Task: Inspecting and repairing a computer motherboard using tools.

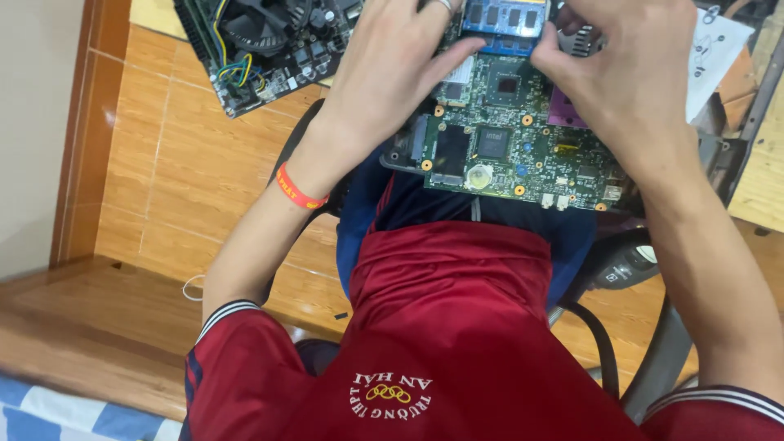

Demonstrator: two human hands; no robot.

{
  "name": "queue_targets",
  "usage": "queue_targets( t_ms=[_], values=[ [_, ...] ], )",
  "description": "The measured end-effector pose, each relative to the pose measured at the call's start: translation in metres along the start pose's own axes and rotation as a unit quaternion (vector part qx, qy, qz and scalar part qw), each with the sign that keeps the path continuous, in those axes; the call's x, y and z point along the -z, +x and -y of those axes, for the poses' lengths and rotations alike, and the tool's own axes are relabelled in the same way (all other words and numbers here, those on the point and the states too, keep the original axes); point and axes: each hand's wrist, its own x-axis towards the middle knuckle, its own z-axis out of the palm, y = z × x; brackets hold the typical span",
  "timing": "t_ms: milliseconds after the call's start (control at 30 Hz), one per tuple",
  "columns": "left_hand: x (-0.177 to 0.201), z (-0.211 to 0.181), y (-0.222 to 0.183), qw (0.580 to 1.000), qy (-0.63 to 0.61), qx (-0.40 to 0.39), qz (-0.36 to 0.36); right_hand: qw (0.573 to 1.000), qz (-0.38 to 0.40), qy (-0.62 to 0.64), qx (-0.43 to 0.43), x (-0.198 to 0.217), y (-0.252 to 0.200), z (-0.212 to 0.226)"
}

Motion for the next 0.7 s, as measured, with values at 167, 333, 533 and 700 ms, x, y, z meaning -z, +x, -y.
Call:
queue_targets(
  t_ms=[167, 333, 533, 700],
  values=[
    [-0.002, -0.014, 0.008, 0.997, 0.052, -0.062, 0.012, 1.000, -0.006, 0.004, 0.016, -0.001, 0.003, 0.002],
    [-0.006, -0.014, 0.005, 0.972, 0.154, -0.177, 0.017, 1.000, -0.009, -0.009, 0.009, -0.001, 0.004, 0.005],
    [0.000, -0.014, 0.006, 0.945, 0.219, -0.242, 0.018, 0.999, -0.005, 0.033, -0.006, -0.002, 0.000, 0.004],
    [0.035, -0.003, 0.006, 0.958, 0.136, -0.253, 0.022, 1.000, -0.008, 0.018, 0.013, -0.001, -0.002, 0.002]
  ],
)
